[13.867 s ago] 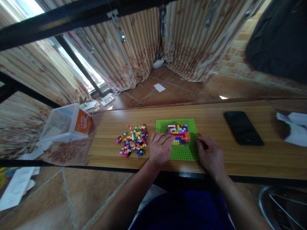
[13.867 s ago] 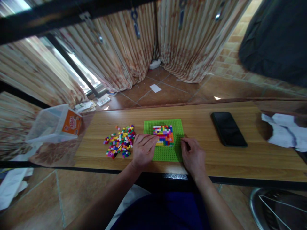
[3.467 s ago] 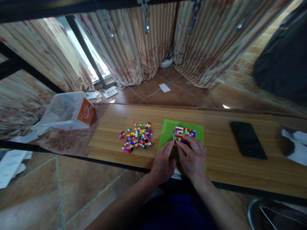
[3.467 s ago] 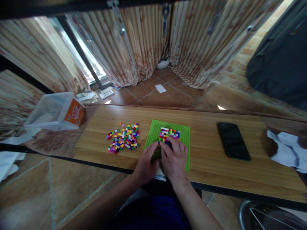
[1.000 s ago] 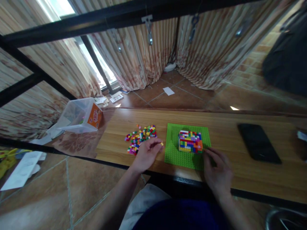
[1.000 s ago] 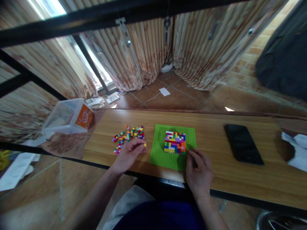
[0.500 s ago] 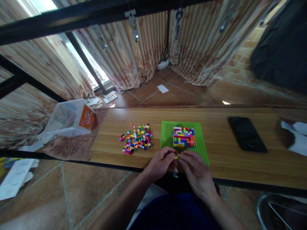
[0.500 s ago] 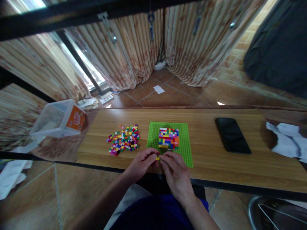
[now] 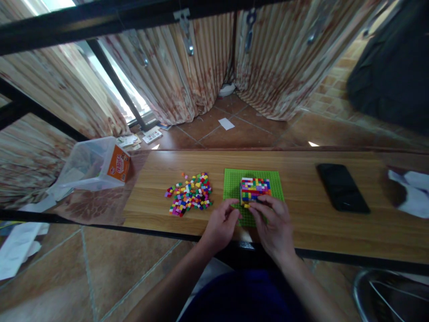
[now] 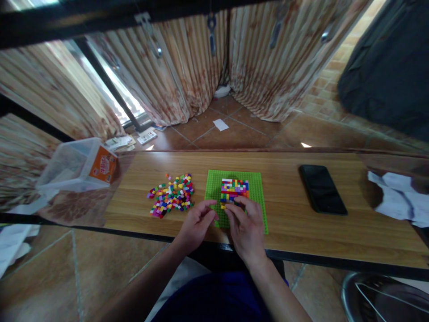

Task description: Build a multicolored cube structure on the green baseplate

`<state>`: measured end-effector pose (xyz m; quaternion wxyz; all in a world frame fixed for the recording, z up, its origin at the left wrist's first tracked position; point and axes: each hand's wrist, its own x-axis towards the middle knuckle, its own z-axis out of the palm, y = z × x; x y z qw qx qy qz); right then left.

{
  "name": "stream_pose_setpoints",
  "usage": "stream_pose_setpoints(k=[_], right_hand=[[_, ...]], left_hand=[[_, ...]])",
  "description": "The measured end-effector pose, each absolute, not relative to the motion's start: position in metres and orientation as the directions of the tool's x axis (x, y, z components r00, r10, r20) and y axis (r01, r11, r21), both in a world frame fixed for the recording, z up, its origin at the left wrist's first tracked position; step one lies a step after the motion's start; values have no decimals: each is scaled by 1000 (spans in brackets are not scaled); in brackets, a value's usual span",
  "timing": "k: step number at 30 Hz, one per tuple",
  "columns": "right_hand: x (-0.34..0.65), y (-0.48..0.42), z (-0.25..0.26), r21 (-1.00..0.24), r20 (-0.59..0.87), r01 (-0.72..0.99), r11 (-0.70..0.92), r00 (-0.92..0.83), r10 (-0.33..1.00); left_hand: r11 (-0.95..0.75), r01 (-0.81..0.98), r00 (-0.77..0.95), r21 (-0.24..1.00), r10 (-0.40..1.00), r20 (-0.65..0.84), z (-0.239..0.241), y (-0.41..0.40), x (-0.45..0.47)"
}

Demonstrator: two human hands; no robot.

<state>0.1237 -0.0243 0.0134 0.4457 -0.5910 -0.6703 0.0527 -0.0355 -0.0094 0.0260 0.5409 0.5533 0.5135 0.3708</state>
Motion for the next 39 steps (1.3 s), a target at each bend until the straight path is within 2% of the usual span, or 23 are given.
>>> stream_pose_setpoints(k=[8,20,27,39], right_hand=[[122,-15,8,-525,568,796,302,64,821],[120,-15,8,-461,625,831,311,55,779],[116,-21,6,-338,630,892,300,-22,776],[117,-23,0,-336,621,893,299,-28,784]], left_hand=[[29,334,222,942,969,-108,26,-19,-33],[-63,453,308,889,947,-89,31,-24,-29],[-74,471,321,879,943,-92,28,-25,-28],[-67,479,324,875,940,-106,29,-25,-28]])
